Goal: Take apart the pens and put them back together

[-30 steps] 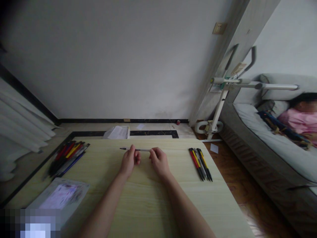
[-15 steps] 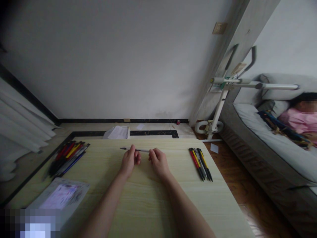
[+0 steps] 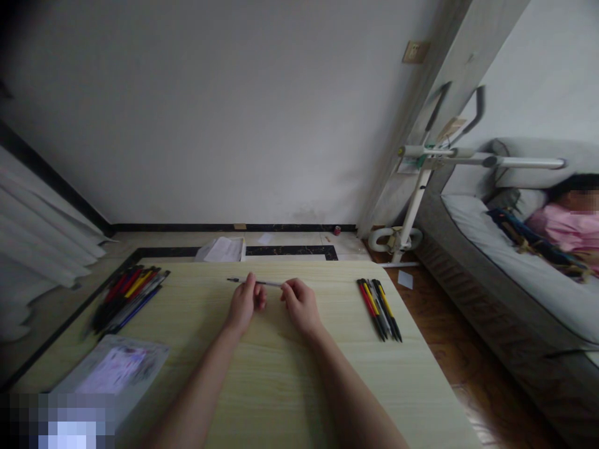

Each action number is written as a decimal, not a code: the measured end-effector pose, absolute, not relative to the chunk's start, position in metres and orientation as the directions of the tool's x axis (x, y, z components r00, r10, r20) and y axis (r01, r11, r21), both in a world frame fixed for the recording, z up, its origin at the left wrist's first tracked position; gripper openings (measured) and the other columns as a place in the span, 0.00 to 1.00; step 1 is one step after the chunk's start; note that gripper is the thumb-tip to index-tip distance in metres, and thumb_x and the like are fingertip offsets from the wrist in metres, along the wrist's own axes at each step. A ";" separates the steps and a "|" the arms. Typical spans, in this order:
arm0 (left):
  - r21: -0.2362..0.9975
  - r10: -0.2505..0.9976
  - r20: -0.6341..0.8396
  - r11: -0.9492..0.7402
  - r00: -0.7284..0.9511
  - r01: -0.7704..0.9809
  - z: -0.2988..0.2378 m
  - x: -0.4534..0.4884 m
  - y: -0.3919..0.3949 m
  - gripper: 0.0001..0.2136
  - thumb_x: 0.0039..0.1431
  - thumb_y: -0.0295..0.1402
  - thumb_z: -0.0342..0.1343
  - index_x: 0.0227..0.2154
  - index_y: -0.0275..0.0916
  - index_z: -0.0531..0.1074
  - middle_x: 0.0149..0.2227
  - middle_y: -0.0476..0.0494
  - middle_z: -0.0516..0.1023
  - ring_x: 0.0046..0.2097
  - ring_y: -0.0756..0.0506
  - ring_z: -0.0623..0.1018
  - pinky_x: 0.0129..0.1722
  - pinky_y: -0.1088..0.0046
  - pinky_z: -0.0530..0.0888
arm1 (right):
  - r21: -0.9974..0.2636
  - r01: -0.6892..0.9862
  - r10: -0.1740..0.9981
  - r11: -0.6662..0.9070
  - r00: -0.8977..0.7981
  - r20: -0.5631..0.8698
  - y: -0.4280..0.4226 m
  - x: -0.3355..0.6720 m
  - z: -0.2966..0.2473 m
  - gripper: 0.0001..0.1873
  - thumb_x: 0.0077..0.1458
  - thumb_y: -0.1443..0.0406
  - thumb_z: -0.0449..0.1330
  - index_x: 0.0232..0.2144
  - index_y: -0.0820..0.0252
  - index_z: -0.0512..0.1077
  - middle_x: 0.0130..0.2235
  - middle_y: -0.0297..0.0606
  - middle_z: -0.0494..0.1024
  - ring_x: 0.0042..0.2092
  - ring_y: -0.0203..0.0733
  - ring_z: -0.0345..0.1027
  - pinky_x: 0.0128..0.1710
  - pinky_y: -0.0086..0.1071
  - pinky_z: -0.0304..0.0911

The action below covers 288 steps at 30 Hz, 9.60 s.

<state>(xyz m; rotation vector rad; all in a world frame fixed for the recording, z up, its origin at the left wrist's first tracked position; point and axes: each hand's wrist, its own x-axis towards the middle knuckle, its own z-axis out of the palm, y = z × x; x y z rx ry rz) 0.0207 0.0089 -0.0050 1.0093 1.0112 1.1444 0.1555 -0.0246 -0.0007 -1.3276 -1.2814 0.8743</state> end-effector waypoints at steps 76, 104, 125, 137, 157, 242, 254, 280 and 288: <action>0.969 0.988 -0.091 0.116 0.123 -0.219 -0.006 0.021 0.009 0.21 0.52 0.50 0.42 0.15 0.38 0.55 0.14 0.51 0.65 0.15 0.54 0.64 0.16 0.78 0.59 | -0.949 0.288 0.976 0.128 0.135 0.172 -0.023 0.155 -0.003 0.18 0.53 0.55 0.49 0.21 0.61 0.66 0.20 0.33 0.68 0.22 0.33 0.58 0.21 0.26 0.53; 0.965 0.988 -0.109 0.133 0.114 -0.226 -0.004 0.020 0.008 0.21 0.50 0.51 0.44 0.15 0.38 0.56 0.14 0.51 0.65 0.15 0.53 0.64 0.15 0.78 0.59 | -0.965 0.211 0.973 0.157 0.133 0.188 -0.023 0.157 -0.005 0.13 0.50 0.57 0.53 0.32 0.61 0.66 0.22 0.33 0.67 0.23 0.34 0.59 0.21 0.26 0.55; 0.967 0.987 -0.117 0.138 0.107 -0.214 -0.005 0.020 0.009 0.21 0.50 0.51 0.43 0.15 0.38 0.55 0.15 0.50 0.65 0.15 0.53 0.64 0.15 0.78 0.59 | -0.964 0.239 0.976 0.117 0.151 0.156 -0.024 0.156 -0.002 0.19 0.53 0.53 0.47 0.22 0.61 0.65 0.20 0.33 0.67 0.20 0.32 0.57 0.20 0.25 0.53; 0.967 0.988 -0.105 0.129 0.117 -0.220 -0.007 0.020 0.009 0.21 0.51 0.51 0.43 0.15 0.38 0.56 0.15 0.50 0.65 0.15 0.54 0.64 0.15 0.79 0.59 | -0.980 0.158 0.977 0.121 0.155 0.146 -0.025 0.155 -0.002 0.14 0.52 0.56 0.50 0.27 0.61 0.65 0.22 0.33 0.68 0.21 0.32 0.57 0.19 0.25 0.53; 0.960 0.986 -0.118 0.143 0.115 -0.242 -0.007 0.020 0.009 0.21 0.51 0.51 0.43 0.15 0.38 0.56 0.14 0.51 0.65 0.14 0.54 0.63 0.15 0.78 0.58 | -0.983 0.145 0.978 0.111 0.158 0.133 -0.024 0.155 -0.002 0.13 0.51 0.56 0.51 0.30 0.61 0.65 0.22 0.32 0.68 0.21 0.33 0.58 0.20 0.25 0.54; 0.950 0.983 -0.151 0.173 0.105 -0.260 -0.006 0.021 0.009 0.21 0.49 0.51 0.45 0.15 0.38 0.56 0.14 0.50 0.65 0.15 0.54 0.63 0.15 0.78 0.58 | -0.977 0.165 0.971 0.134 0.176 0.163 -0.024 0.155 -0.005 0.13 0.52 0.56 0.51 0.30 0.61 0.64 0.21 0.32 0.67 0.21 0.32 0.57 0.19 0.25 0.54; 0.776 0.957 -0.216 0.289 0.194 -0.560 0.003 0.013 0.014 0.20 0.48 0.49 0.49 0.17 0.39 0.53 0.15 0.54 0.60 0.15 0.55 0.61 0.15 0.79 0.57 | -0.973 0.184 0.978 0.139 0.129 0.164 -0.024 0.155 -0.004 0.15 0.49 0.56 0.54 0.35 0.61 0.65 0.23 0.33 0.68 0.23 0.33 0.60 0.21 0.26 0.56; 0.409 0.866 -0.170 0.496 0.470 -0.766 0.003 0.005 0.015 0.15 0.53 0.41 0.50 0.18 0.37 0.57 0.17 0.54 0.57 0.17 0.57 0.59 0.16 0.80 0.59 | -0.967 0.198 0.971 0.163 0.139 0.193 -0.023 0.153 -0.005 0.12 0.48 0.59 0.55 0.32 0.61 0.66 0.23 0.32 0.67 0.23 0.33 0.59 0.21 0.26 0.53; 0.475 0.835 -0.221 0.543 0.504 -0.692 0.000 0.008 0.014 0.15 0.51 0.41 0.51 0.19 0.36 0.59 0.18 0.53 0.61 0.17 0.57 0.61 0.16 0.80 0.58 | -0.979 0.132 0.972 0.155 0.159 0.175 -0.023 0.155 -0.003 0.15 0.45 0.58 0.58 0.34 0.61 0.66 0.22 0.31 0.66 0.22 0.32 0.57 0.20 0.25 0.53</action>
